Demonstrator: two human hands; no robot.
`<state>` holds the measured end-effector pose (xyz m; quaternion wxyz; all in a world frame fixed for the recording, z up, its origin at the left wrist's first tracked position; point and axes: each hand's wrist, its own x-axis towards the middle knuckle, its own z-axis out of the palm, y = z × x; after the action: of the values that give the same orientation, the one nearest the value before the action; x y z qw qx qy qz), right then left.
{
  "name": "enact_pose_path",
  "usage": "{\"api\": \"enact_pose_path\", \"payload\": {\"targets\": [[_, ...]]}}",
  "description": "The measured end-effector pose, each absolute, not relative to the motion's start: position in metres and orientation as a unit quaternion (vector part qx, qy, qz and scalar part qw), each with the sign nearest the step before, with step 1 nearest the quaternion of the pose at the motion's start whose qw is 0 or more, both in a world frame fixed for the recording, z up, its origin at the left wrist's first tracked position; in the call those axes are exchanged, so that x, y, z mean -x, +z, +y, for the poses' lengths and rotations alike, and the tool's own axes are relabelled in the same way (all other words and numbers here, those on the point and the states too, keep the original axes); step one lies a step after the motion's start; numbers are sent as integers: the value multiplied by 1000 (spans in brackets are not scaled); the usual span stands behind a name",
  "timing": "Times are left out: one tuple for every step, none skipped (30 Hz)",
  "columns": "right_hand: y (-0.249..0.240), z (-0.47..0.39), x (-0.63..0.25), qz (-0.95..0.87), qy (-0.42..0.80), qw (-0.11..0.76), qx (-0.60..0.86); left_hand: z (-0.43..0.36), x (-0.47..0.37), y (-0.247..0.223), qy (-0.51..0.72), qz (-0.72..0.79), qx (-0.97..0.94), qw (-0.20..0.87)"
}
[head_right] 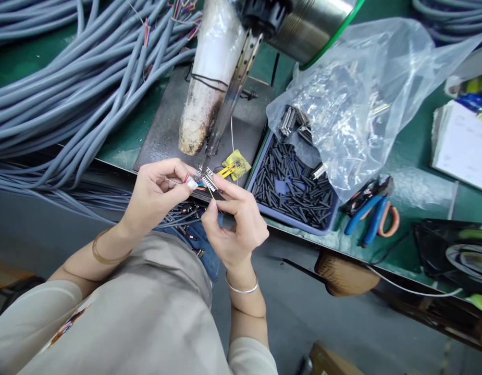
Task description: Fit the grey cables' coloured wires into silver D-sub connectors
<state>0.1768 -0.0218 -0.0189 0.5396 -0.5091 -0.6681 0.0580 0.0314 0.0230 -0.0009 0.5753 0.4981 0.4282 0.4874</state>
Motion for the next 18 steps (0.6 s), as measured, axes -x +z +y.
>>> {"api": "enact_pose_path", "payload": {"targets": [[-19,-22,-177,-671,55,536,510,23,-31,-1,488,429,-497,575],[-20,-22,-177,-672,52,534,510,23,-31,-1,489,428,-497,575],[-20,-22,-177,-672,50,536,509,23,-31,-1,490,428,-496,575],[-20,-22,-177,-669,51,539,509,23,-30,-2,489,426,-496,577],[-20,-22,-177,-663,58,544,511,23,-29,-2,487,424,-497,580],[-20,-22,-177,-653,73,550,516,23,-28,-2,481,420,-498,587],[-19,-22,-177,-641,93,556,521,23,-27,-2,474,415,-499,595],[-19,-22,-177,-628,116,561,527,23,-26,-2,467,409,-499,604],[-19,-22,-177,-616,137,564,532,23,-25,-3,464,402,-498,612],[-19,-22,-177,-609,151,566,534,23,-24,-3,465,395,-495,619],[-19,-22,-177,-607,157,566,535,23,-24,-3,470,388,-491,622],[-20,-22,-177,-609,155,565,534,23,-24,-3,479,383,-486,623],[-20,-22,-177,-615,147,565,530,23,-24,-3,487,381,-483,620],[-21,-22,-177,-622,134,564,525,22,-25,-3,494,384,-482,614],[-22,-22,-177,-631,120,563,520,21,-26,-3,497,390,-483,607],[-24,-22,-177,-640,103,560,516,21,-27,-3,498,398,-486,597],[-25,-21,-176,-648,86,557,513,20,-28,-2,497,407,-492,587],[-25,-21,-176,-655,69,552,512,20,-29,-2,496,415,-498,578]]}}
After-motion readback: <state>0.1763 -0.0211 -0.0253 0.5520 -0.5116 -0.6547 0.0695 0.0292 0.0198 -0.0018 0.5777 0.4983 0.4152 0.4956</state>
